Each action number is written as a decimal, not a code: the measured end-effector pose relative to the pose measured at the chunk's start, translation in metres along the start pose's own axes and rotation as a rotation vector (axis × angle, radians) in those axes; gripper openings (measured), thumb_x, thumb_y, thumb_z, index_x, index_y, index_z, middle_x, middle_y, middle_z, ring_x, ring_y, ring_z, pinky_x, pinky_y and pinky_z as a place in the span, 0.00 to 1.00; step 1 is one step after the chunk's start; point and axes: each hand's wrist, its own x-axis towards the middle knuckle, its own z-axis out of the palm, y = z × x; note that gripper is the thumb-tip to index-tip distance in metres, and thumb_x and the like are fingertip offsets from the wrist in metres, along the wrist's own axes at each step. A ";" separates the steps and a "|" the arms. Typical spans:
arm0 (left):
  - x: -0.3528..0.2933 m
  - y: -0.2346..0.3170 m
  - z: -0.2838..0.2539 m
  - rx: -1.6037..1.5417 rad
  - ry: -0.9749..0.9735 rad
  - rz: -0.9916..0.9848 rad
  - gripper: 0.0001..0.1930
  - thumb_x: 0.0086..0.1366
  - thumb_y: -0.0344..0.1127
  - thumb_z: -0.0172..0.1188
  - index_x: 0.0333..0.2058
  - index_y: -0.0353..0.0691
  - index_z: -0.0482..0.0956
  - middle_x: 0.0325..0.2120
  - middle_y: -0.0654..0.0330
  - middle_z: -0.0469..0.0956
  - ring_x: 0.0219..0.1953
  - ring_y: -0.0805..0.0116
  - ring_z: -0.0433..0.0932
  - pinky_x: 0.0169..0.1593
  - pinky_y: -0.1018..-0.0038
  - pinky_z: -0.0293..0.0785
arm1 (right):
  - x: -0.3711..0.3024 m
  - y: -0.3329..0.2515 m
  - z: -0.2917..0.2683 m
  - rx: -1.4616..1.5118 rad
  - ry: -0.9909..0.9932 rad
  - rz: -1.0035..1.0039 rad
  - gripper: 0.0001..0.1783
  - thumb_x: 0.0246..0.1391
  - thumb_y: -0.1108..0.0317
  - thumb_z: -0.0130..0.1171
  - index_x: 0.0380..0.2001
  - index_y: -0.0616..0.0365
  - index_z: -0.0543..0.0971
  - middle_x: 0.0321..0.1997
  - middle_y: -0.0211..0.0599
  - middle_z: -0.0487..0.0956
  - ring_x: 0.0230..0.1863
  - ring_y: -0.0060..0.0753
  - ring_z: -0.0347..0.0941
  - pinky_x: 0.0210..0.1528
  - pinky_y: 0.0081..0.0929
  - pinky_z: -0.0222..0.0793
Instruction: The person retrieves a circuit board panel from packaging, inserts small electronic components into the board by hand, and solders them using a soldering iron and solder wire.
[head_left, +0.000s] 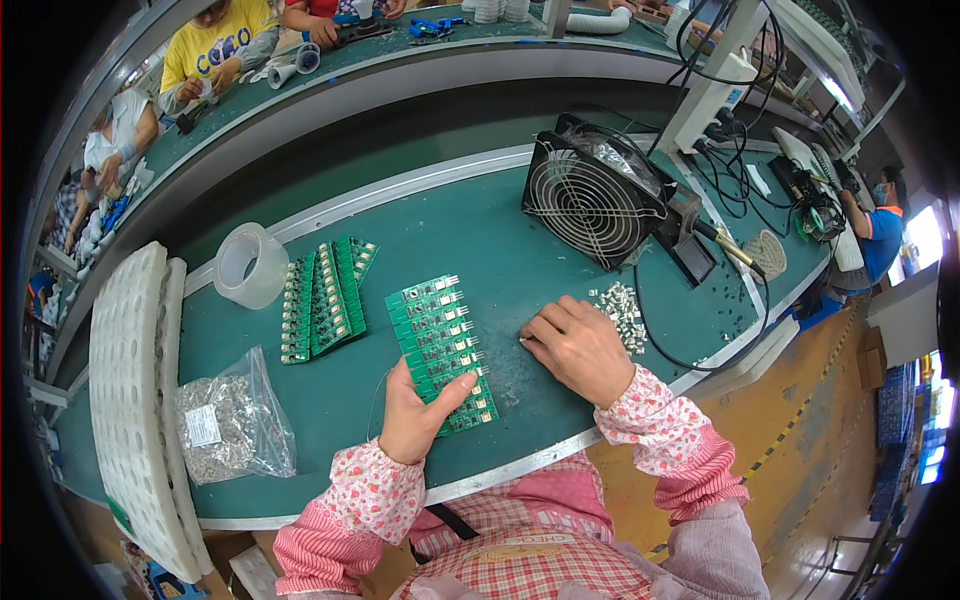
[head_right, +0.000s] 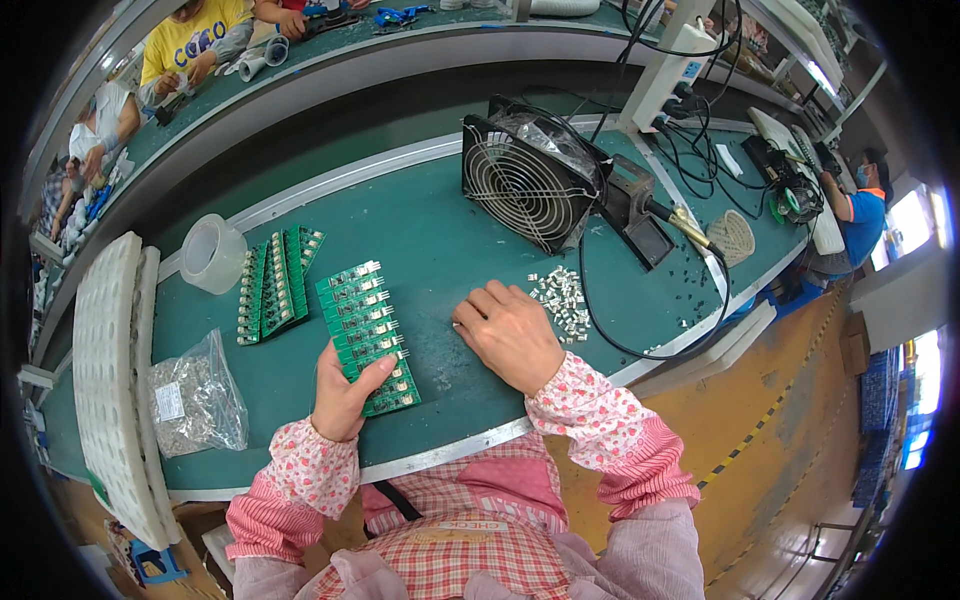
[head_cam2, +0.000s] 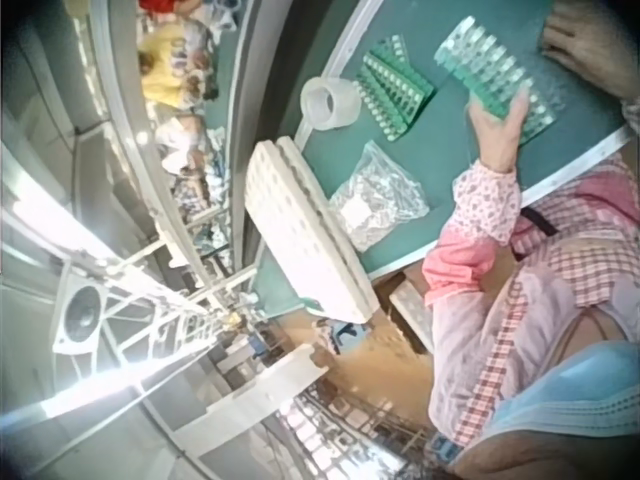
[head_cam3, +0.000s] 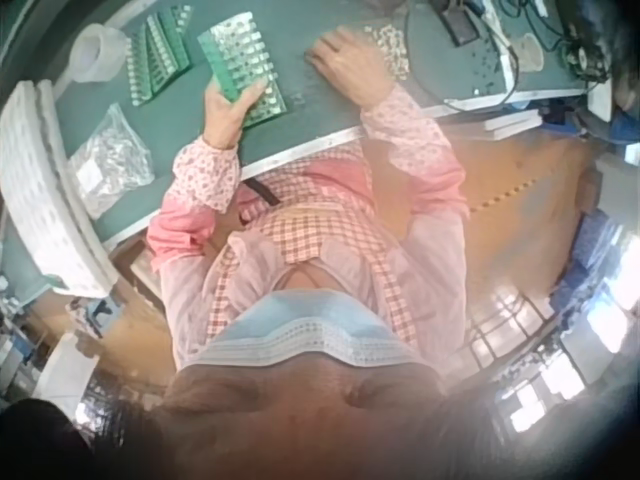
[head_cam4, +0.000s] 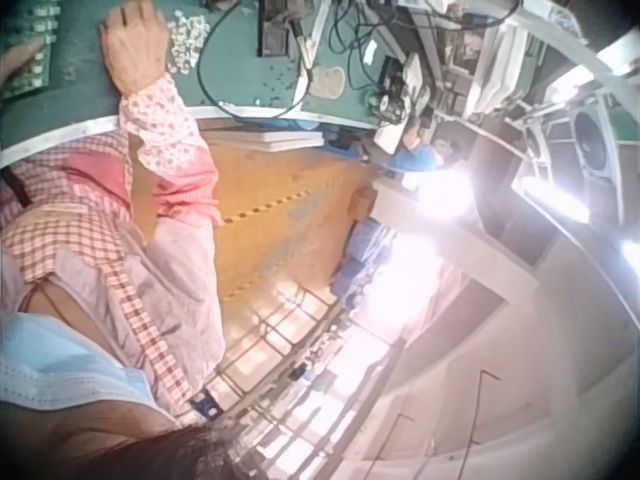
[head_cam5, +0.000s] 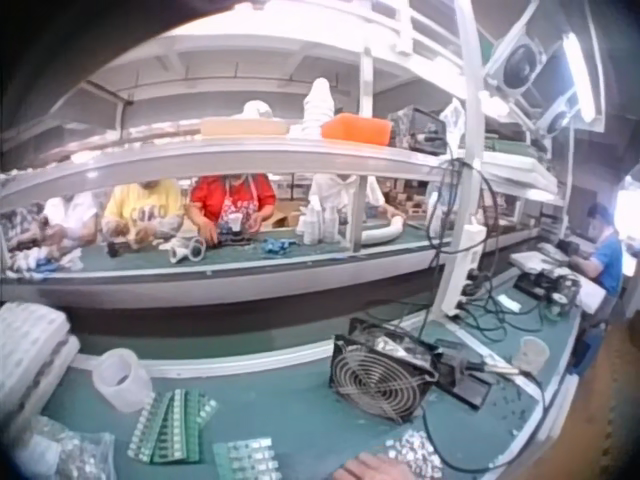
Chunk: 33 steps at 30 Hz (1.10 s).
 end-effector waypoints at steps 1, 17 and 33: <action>0.000 0.001 0.000 -0.001 -0.004 0.002 0.15 0.56 0.26 0.63 0.43 0.33 0.72 0.35 0.61 0.78 0.35 0.76 0.77 0.39 0.77 0.75 | 0.000 0.000 0.001 0.032 0.025 0.030 0.08 0.42 0.68 0.63 0.27 0.55 0.75 0.27 0.31 0.72 0.33 0.33 0.69 0.36 0.29 0.67; 0.000 0.000 0.000 0.029 -0.010 0.029 0.14 0.56 0.25 0.63 0.42 0.33 0.73 0.34 0.62 0.78 0.34 0.78 0.76 0.39 0.78 0.74 | -0.003 0.001 0.012 0.145 0.150 -0.014 0.07 0.41 0.73 0.64 0.27 0.55 0.78 0.27 0.29 0.74 0.31 0.34 0.70 0.33 0.28 0.67; -0.001 -0.002 0.003 0.133 0.089 0.212 0.12 0.56 0.26 0.63 0.39 0.34 0.73 0.32 0.62 0.79 0.32 0.77 0.77 0.36 0.79 0.74 | -0.008 -0.070 0.009 1.734 -0.027 0.867 0.10 0.57 0.67 0.57 0.37 0.62 0.74 0.36 0.30 0.76 0.35 0.17 0.71 0.39 0.17 0.68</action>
